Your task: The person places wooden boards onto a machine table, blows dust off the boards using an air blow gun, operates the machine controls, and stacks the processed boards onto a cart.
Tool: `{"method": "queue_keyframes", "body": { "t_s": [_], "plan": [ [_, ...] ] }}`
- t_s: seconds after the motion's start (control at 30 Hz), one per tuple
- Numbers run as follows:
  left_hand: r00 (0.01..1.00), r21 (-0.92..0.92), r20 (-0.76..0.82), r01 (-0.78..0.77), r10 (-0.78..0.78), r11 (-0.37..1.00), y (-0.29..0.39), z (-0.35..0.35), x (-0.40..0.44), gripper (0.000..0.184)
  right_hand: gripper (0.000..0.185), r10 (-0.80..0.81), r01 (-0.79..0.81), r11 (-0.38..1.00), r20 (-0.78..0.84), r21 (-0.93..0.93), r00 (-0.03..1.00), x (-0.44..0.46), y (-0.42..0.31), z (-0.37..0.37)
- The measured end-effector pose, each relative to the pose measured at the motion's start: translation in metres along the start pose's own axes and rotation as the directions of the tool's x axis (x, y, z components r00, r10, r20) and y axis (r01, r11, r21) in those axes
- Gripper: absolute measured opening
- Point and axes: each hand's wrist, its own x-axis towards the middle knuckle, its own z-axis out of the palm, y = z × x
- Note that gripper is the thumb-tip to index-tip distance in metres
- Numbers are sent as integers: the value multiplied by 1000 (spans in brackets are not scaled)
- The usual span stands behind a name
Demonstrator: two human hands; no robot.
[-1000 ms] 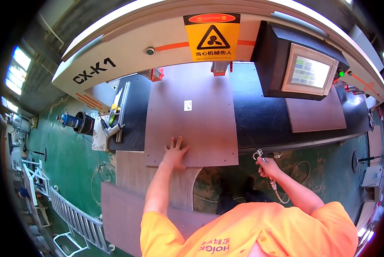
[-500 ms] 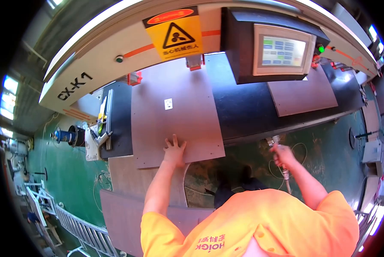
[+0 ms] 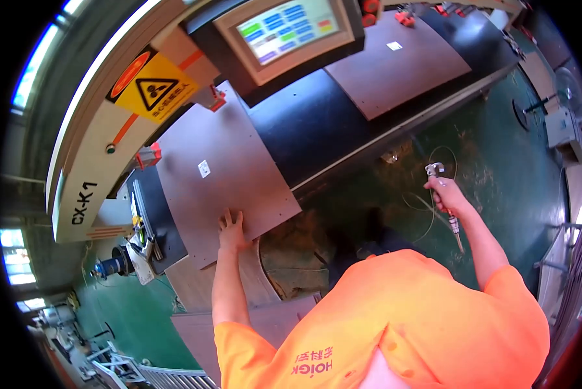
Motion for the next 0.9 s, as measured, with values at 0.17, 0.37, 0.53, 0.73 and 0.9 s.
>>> {"method": "queue_keyframes", "body": {
  "t_s": [0.17,0.37,0.53,0.73,0.9],
  "plan": [
    [952,98,-145,-259,271,961,75,1,-19,89,42,32,-18,989,-96,144,995,7,41,-45],
    [837,-215,-339,-514,430,831,245,25,-52,68,44,94,-44,922,-112,385,989,23,73,-112],
    [906,-423,47,-364,421,830,350,68,-83,68,45,75,-36,911,-80,410,994,45,95,-165],
    [975,-849,174,78,137,523,362,167,-95,66,44,42,5,889,-94,458,995,59,89,-215],
    [960,-695,263,256,-93,672,361,153,-123,69,47,8,14,903,-50,429,999,72,82,-227]
  ]
}}
